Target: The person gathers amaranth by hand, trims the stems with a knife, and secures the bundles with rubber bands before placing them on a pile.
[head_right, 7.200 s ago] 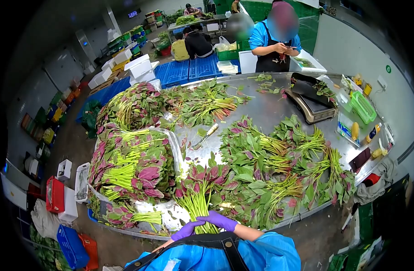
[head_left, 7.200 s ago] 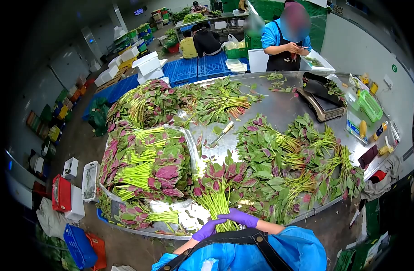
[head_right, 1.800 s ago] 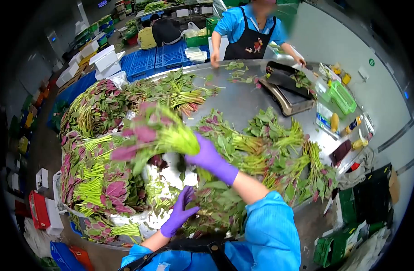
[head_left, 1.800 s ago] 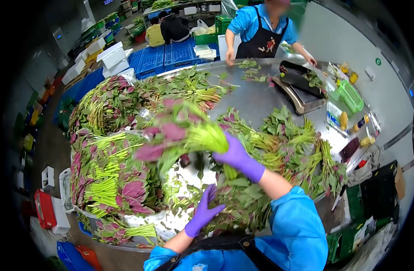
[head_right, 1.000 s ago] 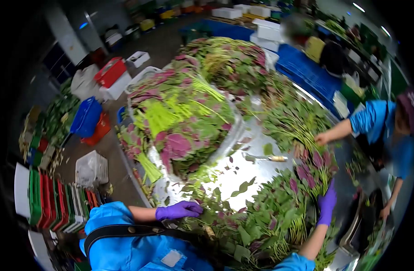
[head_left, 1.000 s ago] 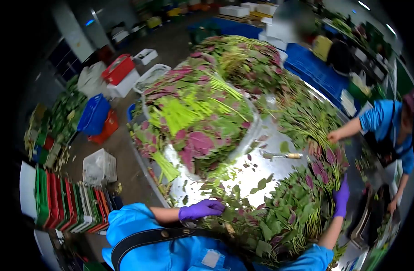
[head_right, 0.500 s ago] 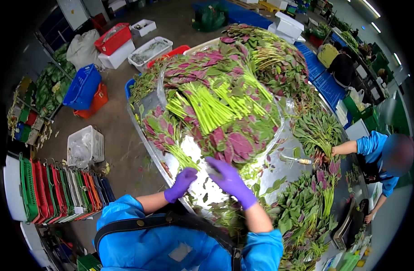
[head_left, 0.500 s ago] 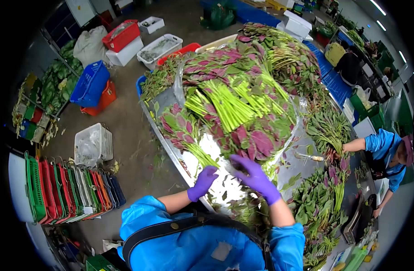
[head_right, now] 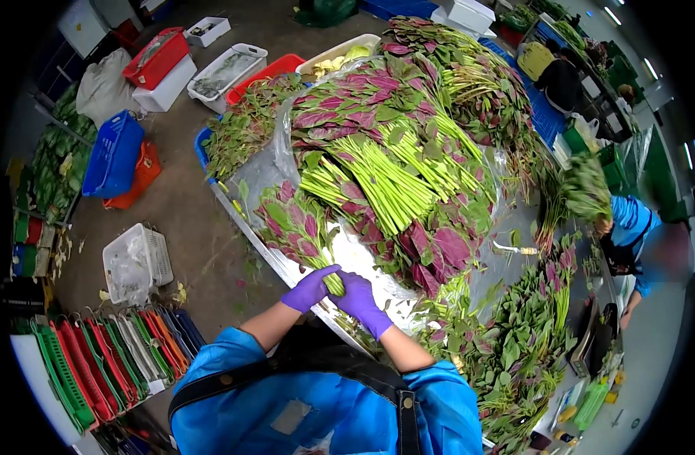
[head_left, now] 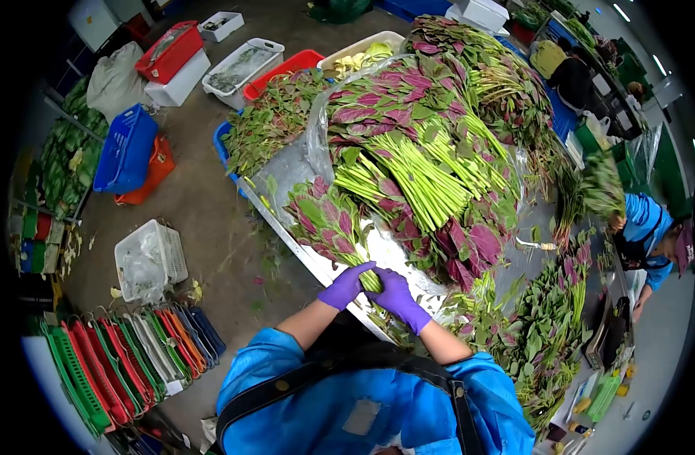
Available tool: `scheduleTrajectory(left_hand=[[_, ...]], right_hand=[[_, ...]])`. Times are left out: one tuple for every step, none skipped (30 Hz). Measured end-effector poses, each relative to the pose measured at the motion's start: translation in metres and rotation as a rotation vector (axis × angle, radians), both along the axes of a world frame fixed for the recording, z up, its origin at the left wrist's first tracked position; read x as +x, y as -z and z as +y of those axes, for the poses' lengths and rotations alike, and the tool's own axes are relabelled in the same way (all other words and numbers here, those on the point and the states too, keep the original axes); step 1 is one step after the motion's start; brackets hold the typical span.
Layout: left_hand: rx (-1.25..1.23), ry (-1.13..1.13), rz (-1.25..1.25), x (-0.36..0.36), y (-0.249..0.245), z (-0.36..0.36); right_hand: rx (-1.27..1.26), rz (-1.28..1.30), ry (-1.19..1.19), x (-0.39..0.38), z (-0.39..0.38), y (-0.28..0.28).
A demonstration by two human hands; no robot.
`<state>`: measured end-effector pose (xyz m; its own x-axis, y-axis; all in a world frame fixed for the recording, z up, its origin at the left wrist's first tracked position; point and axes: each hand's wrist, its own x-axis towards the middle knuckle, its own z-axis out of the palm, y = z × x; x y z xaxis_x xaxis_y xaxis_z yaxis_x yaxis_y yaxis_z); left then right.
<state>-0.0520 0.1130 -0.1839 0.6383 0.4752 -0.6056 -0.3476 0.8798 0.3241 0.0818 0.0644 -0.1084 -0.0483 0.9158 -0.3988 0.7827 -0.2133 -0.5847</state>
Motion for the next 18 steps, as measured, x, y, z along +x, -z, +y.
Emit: scheduleTrajectory(left_hand=[[0.02,-0.05,-0.081,-0.001,-0.006,0.0],[0.04,-0.102,-0.163,-0.002,-0.012,0.0],[0.055,-0.162,-0.082,-0.004,-0.036,-0.003],[0.053,-0.154,-0.086,-0.007,-0.049,-0.006],[0.051,-0.151,-0.121,-0.01,-0.058,-0.009],[0.048,-0.148,-0.156,-0.012,-0.062,-0.012],[0.129,-0.146,-0.148,-0.013,-0.058,-0.02],[0.129,-0.134,-0.148,-0.013,-0.059,-0.025],[0.411,-0.052,0.02,-0.011,-0.07,-0.03],[0.693,0.034,0.185,-0.009,-0.085,-0.035],[0.767,0.123,0.163,-0.008,-0.116,-0.039],[0.965,0.195,0.118,-0.005,-0.118,-0.044],[0.871,0.424,0.08,-0.008,-0.117,-0.046],[0.766,0.65,0.04,-0.014,-0.115,-0.05],[0.837,0.746,0.003,-0.014,-0.113,-0.059],[0.909,0.844,-0.038,-0.014,-0.11,-0.069],[0.886,1.044,-0.054,-0.01,-0.121,-0.069],[0.892,1.06,-0.07,-0.005,-0.137,-0.065]], right_hand=[[0.129,0.079,0.093,-0.003,-0.004,-0.007],[0.261,0.156,0.185,-0.005,-0.008,-0.012],[0.387,0.091,0.216,-0.008,-0.012,-0.013],[0.386,0.086,0.224,-0.01,-0.017,-0.013],[0.266,0.234,0.274,-0.013,-0.023,-0.013],[0.145,0.383,0.324,-0.015,-0.025,-0.019],[-0.074,0.469,0.265,-0.012,-0.026,-0.027],[-0.071,0.47,0.276,-0.008,-0.031,-0.037],[-0.124,0.491,0.258,-0.004,-0.036,-0.051],[-0.175,0.512,0.242,0.004,-0.043,-0.058],[-0.103,0.475,0.204,0.018,-0.057,-0.056],[-0.183,0.567,0.21,0.035,-0.066,-0.084],[-0.355,0.718,0.273,0.053,-0.077,-0.108],[-0.456,0.723,0.295,0.074,-0.089,-0.114],[-0.404,0.595,0.265,0.097,-0.105,-0.093],[-0.353,0.467,0.238,0.115,-0.12,-0.067],[-0.258,0.323,0.195,0.125,-0.134,-0.061],[-0.165,0.174,0.145,0.135,-0.145,-0.06]])
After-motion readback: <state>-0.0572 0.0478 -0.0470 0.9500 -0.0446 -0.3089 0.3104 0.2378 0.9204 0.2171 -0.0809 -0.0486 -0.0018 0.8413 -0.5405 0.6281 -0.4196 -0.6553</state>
